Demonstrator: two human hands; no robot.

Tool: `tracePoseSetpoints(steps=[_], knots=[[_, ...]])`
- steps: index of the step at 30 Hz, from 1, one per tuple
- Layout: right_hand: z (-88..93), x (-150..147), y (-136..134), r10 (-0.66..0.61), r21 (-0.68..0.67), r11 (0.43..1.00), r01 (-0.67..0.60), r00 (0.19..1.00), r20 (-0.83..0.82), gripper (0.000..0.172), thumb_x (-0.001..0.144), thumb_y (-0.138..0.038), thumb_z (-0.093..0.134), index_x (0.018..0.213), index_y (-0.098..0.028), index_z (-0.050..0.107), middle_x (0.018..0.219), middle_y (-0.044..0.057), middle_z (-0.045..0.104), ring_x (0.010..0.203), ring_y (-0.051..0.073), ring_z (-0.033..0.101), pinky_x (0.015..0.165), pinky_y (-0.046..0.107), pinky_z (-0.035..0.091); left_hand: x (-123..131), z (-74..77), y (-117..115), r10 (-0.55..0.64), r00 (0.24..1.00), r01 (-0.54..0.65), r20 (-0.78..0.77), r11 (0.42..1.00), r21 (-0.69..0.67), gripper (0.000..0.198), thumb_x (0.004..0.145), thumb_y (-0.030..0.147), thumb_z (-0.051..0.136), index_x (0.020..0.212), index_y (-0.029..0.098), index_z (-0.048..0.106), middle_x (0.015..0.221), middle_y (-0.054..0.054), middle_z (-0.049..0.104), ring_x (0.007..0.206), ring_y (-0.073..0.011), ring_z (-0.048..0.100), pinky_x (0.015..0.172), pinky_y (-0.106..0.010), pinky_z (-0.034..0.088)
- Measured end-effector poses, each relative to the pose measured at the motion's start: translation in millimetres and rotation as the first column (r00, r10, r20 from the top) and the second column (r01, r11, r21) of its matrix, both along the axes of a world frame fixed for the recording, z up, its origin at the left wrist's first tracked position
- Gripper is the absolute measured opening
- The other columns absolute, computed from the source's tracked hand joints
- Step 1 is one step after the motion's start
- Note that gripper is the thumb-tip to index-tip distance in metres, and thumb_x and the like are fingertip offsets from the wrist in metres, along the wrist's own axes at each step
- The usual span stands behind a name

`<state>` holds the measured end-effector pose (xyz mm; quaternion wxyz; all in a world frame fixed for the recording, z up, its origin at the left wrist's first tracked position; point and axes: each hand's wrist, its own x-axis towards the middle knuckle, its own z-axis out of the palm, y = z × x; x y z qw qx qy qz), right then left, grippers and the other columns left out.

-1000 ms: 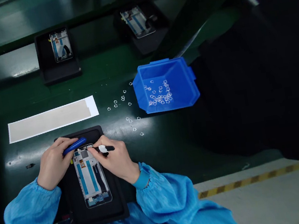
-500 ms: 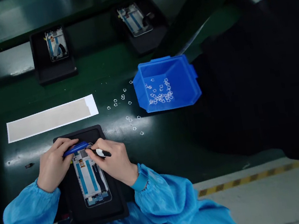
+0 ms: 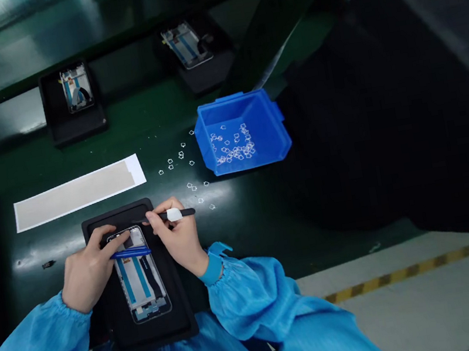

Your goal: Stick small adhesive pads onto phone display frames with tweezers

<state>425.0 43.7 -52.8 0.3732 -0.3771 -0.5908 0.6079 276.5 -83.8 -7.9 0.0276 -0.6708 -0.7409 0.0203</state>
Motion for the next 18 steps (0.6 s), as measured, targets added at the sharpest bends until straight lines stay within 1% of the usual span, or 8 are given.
tracePoseSetpoints(steps=[2, 5, 8, 10, 12, 14, 16, 18], knots=[[-1.6, 1, 0, -0.035, 0.034, 0.999, 0.035, 0.999, -0.023, 0.017, 0.089, -0.036, 0.062, 0.082, -0.022, 0.053, 0.066, -0.003, 0.059, 0.052, 0.011, 0.057, 0.050, 0.025, 0.046, -2, 2.5, -15, 0.067, 0.991, -0.074, 0.114, 0.995, 0.060, 0.048, 0.088, 0.007, 0.046, 0.125, 0.030, 0.064, 0.129, -0.007, 0.064, 0.062, -0.0145, 0.067, 0.047, -0.025, 0.050], [-3.9, 1, -2, -0.111, 0.115, 0.987, 0.116, 0.993, -0.049, 0.010, 0.092, -0.033, 0.057, 0.091, -0.023, 0.057, 0.077, -0.001, 0.060, 0.064, 0.013, 0.061, 0.064, 0.028, 0.052, -1, 2.8, -56, 0.282, 0.907, -0.330, 0.312, 0.937, 0.111, 0.042, 0.095, 0.024, 0.051, 0.137, 0.027, 0.054, 0.119, -0.008, 0.065, 0.079, -0.0170, 0.071, 0.059, -0.023, 0.056], [-4.9, -1, -9, -0.111, 0.165, 0.979, 0.119, 0.992, -0.056, 0.014, 0.097, -0.032, 0.049, 0.099, -0.024, 0.061, 0.091, 0.002, 0.064, 0.076, 0.015, 0.063, 0.073, 0.031, 0.054, 17, -3.1, -100, 0.464, 0.773, -0.501, 0.432, 0.865, -0.032, 0.048, 0.094, 0.041, 0.054, 0.139, 0.025, 0.052, 0.107, -0.007, 0.065, 0.078, -0.0194, 0.071, 0.060, -0.027, 0.059], [-4.6, -3, -14, -0.073, 0.186, 0.979, 0.083, 0.996, -0.058, 0.019, 0.099, -0.031, 0.046, 0.100, -0.024, 0.063, 0.095, 0.003, 0.065, 0.078, 0.015, 0.063, 0.074, 0.031, 0.054, 37, -9.0, -119, 0.508, 0.656, -0.526, 0.558, 0.838, -0.144, 0.054, 0.092, 0.044, 0.055, 0.143, 0.025, 0.048, 0.117, -0.009, 0.064, 0.094, -0.0236, 0.072, 0.071, -0.030, 0.062], [-3.8, -5, -17, -0.073, 0.194, 0.977, 0.084, 0.995, -0.063, 0.022, 0.100, -0.032, 0.045, 0.099, -0.023, 0.065, 0.094, 0.003, 0.065, 0.076, 0.015, 0.062, 0.073, 0.031, 0.053, 52, -12.3, -125, 0.535, 0.477, -0.566, 0.697, 0.794, -0.222, 0.060, 0.093, 0.044, 0.053, 0.149, 0.025, 0.040, 0.135, -0.011, 0.059, 0.117, -0.0260, 0.065, 0.087, -0.032, 0.060], [-3.1, -4, -16, -0.129, 0.191, 0.971, 0.143, 0.988, -0.080, 0.023, 0.101, -0.033, 0.044, 0.100, -0.023, 0.065, 0.089, 0.002, 0.064, 0.073, 0.015, 0.061, 0.071, 0.030, 0.053, 50, -7.4, -121, 0.532, 0.281, -0.632, 0.799, 0.729, -0.263, 0.064, 0.092, 0.049, 0.052, 0.149, 0.024, 0.040, 0.145, -0.010, 0.054, 0.128, -0.0264, 0.057, 0.097, -0.032, 0.055], [-2.8, -2, -11, -0.207, 0.207, 0.952, 0.226, 0.972, -0.108, 0.024, 0.101, -0.034, 0.044, 0.101, -0.023, 0.065, 0.085, 0.001, 0.063, 0.072, 0.015, 0.060, 0.072, 0.030, 0.052, 26, 9.5, -112, 0.494, 0.136, -0.711, 0.859, 0.652, -0.262, 0.067, 0.086, 0.057, 0.059, 0.142, 0.021, 0.051, 0.144, -0.009, 0.056, 0.130, -0.0275, 0.055, 0.100, -0.031, 0.053], [-3.0, 0, -4, -0.238, 0.253, 0.932, 0.261, 0.964, -0.117, 0.023, 0.101, -0.034, 0.044, 0.102, -0.024, 0.065, 0.084, 0.001, 0.062, 0.072, 0.015, 0.060, 0.072, 0.030, 0.052, -17, 35.7, -97, 0.459, 0.049, -0.789, 0.887, 0.562, -0.248, 0.073, 0.074, 0.062, 0.071, 0.133, 0.020, 0.060, 0.137, -0.010, 0.062, 0.124, -0.0290, 0.060, 0.095, -0.030, 0.056]])
